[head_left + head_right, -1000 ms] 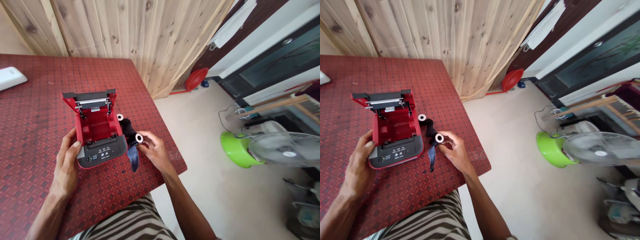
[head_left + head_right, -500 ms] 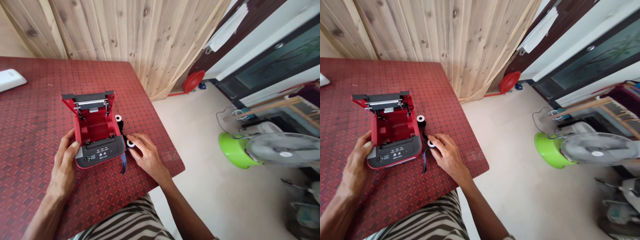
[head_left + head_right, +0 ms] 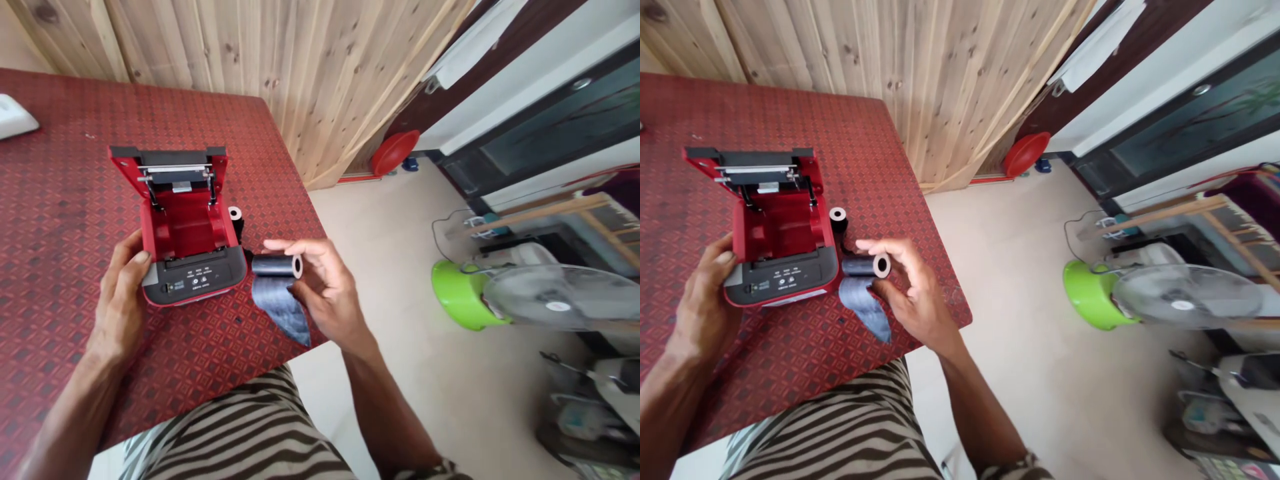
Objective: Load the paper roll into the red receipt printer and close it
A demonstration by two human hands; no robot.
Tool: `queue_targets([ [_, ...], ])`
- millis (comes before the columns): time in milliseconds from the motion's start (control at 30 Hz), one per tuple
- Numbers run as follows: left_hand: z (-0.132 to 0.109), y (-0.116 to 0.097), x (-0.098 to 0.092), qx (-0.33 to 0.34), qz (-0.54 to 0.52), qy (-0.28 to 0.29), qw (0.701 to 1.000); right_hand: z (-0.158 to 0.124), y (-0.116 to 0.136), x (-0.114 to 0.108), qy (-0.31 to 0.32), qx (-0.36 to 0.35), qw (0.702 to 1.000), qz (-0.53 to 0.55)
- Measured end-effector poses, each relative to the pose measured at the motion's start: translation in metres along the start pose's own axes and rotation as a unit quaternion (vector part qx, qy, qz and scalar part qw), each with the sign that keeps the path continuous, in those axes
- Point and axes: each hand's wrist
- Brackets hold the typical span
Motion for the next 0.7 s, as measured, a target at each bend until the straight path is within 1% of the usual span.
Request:
queue_targets([
  [67,0.0,0.002,0.0,-0.015,-0.018,0.005,1.0,0.02,0.012,-0.004,0.054,-0.034,0.997,-0.039],
  [133,-0.001,0.001,0.001,-0.026,-0.048,0.018,0.998,0.043,0.018,-0.002,0.111,-0.088,0.985,-0.101],
  [233,-0.003,-0.004,0.004,-0.021,-0.071,0.028,0.997,0.075,0.02,0.014,0.188,-0.163,0.951,-0.184],
  [300,-0.005,-0.009,0.005,-0.021,-0.068,0.026,0.997,0.092,0.02,0.029,0.239,-0.185,0.924,-0.232],
  [367,-0.006,-0.012,0.006,-0.019,-0.06,0.022,0.998,0.105,0.018,0.043,0.293,-0.176,0.9,-0.27],
  [433,-0.007,-0.014,0.007,-0.015,-0.052,0.021,0.998,0.115,0.016,0.055,0.336,-0.154,0.884,-0.287],
  [567,-0.008,-0.012,0.007,-0.013,-0.055,0.024,0.998,0.129,0.009,0.074,0.388,-0.121,0.863,-0.299],
  [700,-0.008,-0.012,0.008,-0.022,-0.066,0.028,0.997,0.141,0.004,0.091,0.444,-0.097,0.824,-0.338],
])
Point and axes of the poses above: each hand's wrist, its own z-axis towards the middle knuckle, its own x-axis out of the palm, y = z × x, and after that the axes turned 14 degrees about -x, right-handed
